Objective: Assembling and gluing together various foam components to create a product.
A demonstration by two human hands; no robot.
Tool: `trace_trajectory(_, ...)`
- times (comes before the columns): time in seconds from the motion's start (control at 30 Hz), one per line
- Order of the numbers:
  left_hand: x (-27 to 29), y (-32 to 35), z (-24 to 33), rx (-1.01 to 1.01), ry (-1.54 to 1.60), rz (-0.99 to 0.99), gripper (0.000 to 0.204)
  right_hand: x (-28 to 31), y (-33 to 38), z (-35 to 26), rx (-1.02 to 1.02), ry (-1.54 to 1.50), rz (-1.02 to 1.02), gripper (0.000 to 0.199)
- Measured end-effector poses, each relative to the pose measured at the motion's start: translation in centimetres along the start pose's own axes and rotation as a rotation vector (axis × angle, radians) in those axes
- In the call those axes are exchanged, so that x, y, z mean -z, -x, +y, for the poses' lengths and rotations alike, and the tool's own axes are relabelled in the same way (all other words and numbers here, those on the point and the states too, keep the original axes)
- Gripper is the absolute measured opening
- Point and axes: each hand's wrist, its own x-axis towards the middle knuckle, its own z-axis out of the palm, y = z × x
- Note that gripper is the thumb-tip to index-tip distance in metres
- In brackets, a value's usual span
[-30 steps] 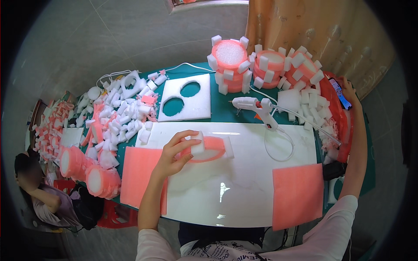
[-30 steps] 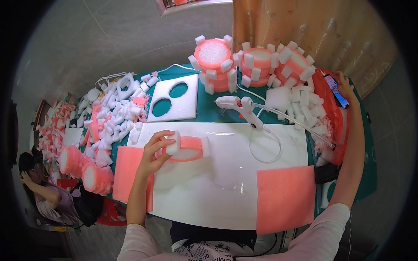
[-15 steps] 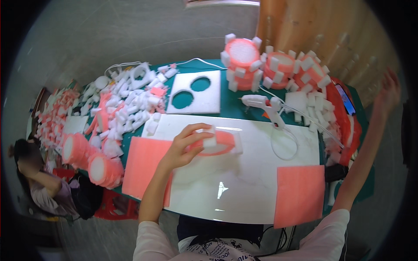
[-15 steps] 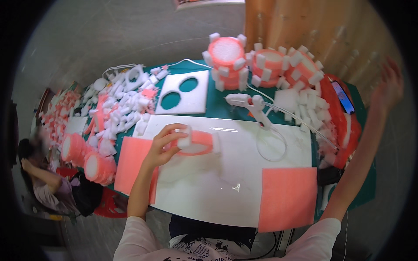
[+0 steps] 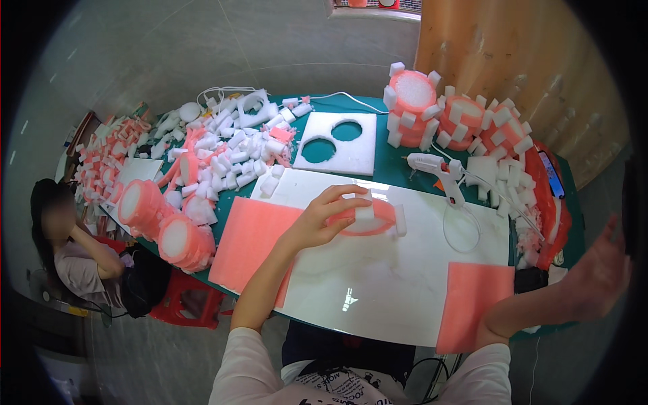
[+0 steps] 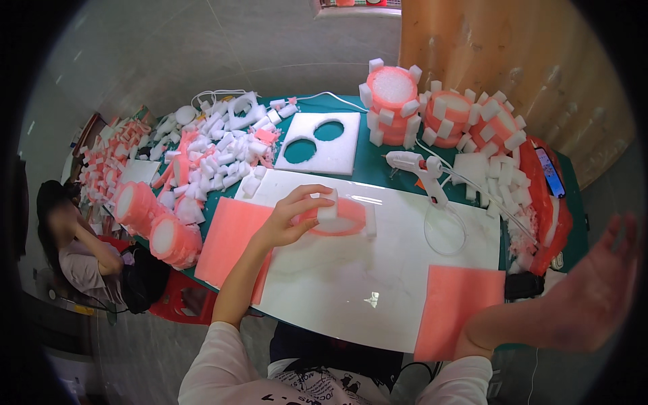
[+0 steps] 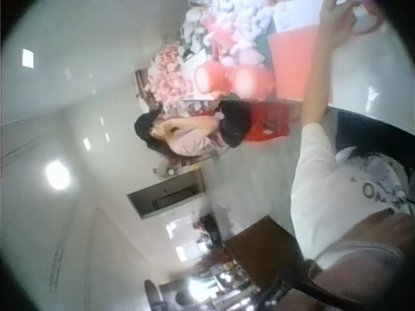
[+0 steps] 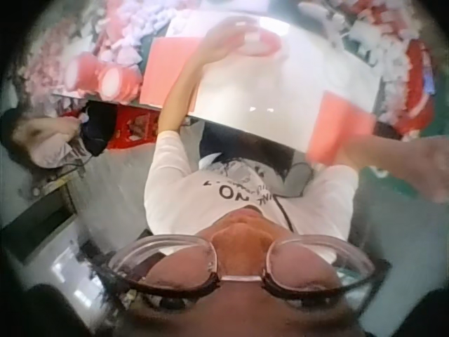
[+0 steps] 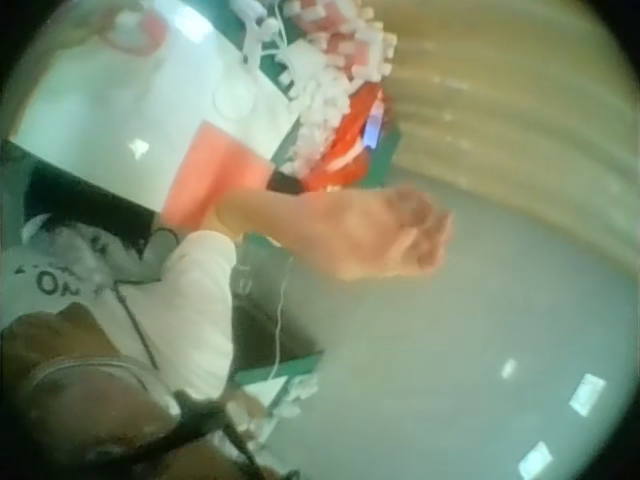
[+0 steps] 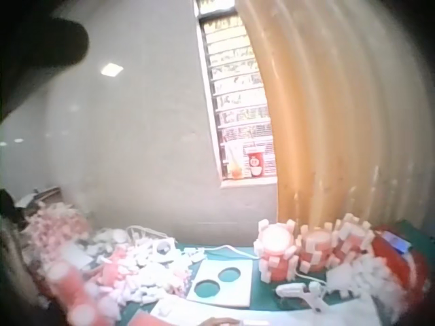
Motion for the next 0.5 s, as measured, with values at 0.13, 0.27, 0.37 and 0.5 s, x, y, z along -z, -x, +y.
trace_trajectory(0.13, 0.1, -0.4, -0.2, -0.091, -0.071, 0.008, 0.038, -0.7, 1.2, -4.0, -0.075, -0.169, -0.953, 0.025)
trace_trajectory(0.27, 0.3, 0.0, -0.2, -0.054, -0.016, 0.006, 0.039, -3.9, 5.2, -4.2, 0.008, -0.160, -1.648, 0.038)
trace_trajectory(0.37, 0.3, 0.2, 0.0, -0.019, 0.008, 0.011, 0.040, -6.2, 8.7, -2.0, 0.081, -0.161, -1.689, 0.032)
trace_trajectory(0.5, 0.3, 0.0, 0.0, -0.061, -0.032, 0.015, 0.041, -7.6, 12.4, -0.3, 0.238, -0.039, -1.571, 0.032)
